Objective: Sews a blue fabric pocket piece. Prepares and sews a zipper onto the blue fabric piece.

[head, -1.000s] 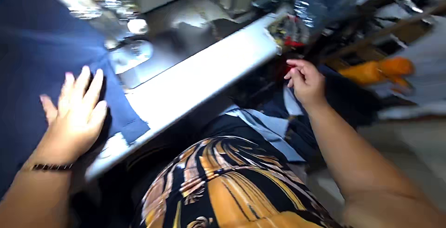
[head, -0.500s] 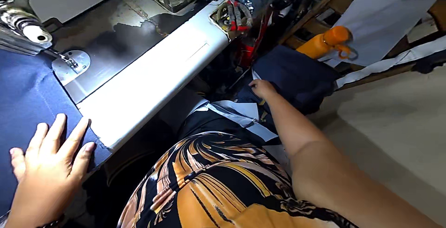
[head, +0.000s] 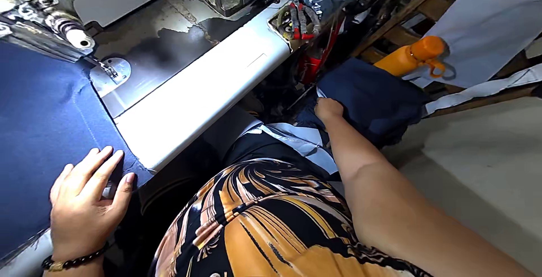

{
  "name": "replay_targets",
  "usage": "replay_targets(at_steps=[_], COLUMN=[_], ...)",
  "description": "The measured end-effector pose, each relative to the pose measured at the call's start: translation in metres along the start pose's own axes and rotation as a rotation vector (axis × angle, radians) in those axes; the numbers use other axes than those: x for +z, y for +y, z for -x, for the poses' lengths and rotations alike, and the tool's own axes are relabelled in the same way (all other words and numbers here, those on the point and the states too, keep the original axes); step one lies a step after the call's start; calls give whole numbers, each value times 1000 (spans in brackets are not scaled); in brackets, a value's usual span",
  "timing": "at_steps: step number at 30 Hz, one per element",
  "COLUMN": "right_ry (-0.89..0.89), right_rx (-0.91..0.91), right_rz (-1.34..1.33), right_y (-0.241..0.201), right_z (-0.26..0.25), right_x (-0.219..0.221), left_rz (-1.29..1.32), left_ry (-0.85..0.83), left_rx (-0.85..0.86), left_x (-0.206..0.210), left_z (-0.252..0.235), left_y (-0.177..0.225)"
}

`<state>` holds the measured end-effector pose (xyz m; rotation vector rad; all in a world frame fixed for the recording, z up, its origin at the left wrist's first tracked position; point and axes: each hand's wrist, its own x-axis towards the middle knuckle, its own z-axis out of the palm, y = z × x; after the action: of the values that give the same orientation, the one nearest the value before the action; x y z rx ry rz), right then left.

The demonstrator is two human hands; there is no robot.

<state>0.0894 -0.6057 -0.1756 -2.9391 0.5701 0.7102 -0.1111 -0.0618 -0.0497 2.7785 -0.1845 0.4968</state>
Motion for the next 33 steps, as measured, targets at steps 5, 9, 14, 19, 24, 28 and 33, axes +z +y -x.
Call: replay_targets(at_steps=[5, 9, 14, 19, 24, 28, 33], right_ry=[344, 739, 898, 334, 247, 315, 343], right_rx=[-241, -582, -994, -1388, -1596, -1609, -1602], right_rz=[-445, -573, -462, -273, -192, -236, -245], right_y=[40, 26, -112, -280, -312, -312, -303], right_z=[15, 41, 85, 143, 151, 148, 143], right_x=[-8, -93, -165, -130, -101, -97, -95], left_rz=[-114, 56, 169, -160, -232, -326, -104], left_ry=[-179, -284, -5, -241, -372, -311, -170], left_rx=[7, -14, -110, -435, -468, -690, -776], left_x=[-5, -23, -26, 4, -20, -28, -36], left_z=[-7, -18, -86, -117, -110, -162, -183], left_y=[5, -2, -2, -13, -15, 15, 2])
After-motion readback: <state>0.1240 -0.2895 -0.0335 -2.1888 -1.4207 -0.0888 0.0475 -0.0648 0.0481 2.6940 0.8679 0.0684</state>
